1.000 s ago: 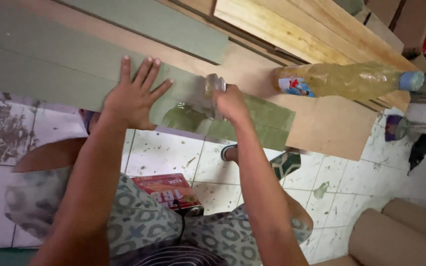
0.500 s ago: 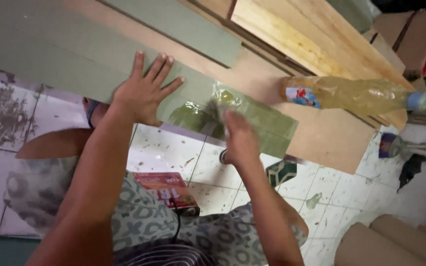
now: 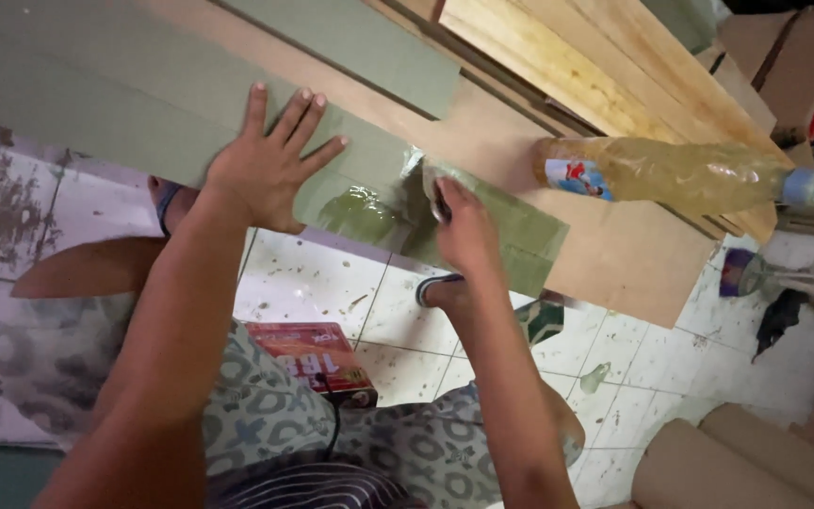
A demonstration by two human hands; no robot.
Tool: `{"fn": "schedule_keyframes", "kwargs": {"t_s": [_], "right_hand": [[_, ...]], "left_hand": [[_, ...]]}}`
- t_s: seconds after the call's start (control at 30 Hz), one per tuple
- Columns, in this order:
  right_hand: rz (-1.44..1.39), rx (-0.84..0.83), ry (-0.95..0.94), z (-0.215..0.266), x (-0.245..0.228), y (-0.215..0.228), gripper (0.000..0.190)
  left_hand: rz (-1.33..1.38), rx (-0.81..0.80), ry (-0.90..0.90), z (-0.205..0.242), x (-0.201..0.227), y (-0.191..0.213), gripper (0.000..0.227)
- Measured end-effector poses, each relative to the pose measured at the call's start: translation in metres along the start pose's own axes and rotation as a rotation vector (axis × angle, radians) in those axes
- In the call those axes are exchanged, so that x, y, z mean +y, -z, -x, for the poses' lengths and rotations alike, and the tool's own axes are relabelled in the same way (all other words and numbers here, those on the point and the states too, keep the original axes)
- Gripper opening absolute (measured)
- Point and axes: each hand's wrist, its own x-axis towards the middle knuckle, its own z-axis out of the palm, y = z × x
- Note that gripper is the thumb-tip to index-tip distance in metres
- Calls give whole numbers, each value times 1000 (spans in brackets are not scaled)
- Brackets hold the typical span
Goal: Spreading glue on a wooden board using a manual spreader.
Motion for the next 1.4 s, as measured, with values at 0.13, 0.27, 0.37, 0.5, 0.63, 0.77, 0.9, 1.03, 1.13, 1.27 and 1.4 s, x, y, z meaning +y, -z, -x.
{"fn": "schedule_keyframes", "kwargs": {"t_s": [0.13, 0.27, 0.37, 0.5, 0.63, 0.77, 0.9, 1.03, 1.13, 1.27, 1.4], "right_hand": [[3, -151, -231, 3, -18, 6, 71], [-191, -336, -491, 22, -94, 60, 80], [-165, -419, -481, 34, -101, 54, 69], [-58, -448, -233, 63, -83, 25, 67], [-160, -474, -184, 83, -71, 22, 73], [-119, -56, 32, 72, -33, 1, 85], [57, 192, 134, 17, -28, -47, 74], [333, 193, 51, 14, -23, -84, 62], [280, 67, 14, 17, -23, -66, 64], [271, 90, 44, -11, -20, -50, 69], [423, 121, 11, -2, -32, -74, 77]], "left_hand": [[-3, 7, 11, 1, 0, -4, 148], [-5, 8, 7, 0, -1, -2, 148], [-45, -16, 4, 0, -1, 2, 146], [-12, 4, 18, 1, 2, -3, 148], [3, 33, -2, -3, -1, -4, 148], [161, 56, -15, -1, -2, -6, 147], [50, -124, -54, 4, -8, 28, 143], [-24, -186, 18, 4, -2, 42, 133], [-7, -188, 40, 6, 1, 36, 133], [-9, -188, 25, 6, 2, 34, 133], [-21, -211, 21, 5, -2, 44, 129]]}}
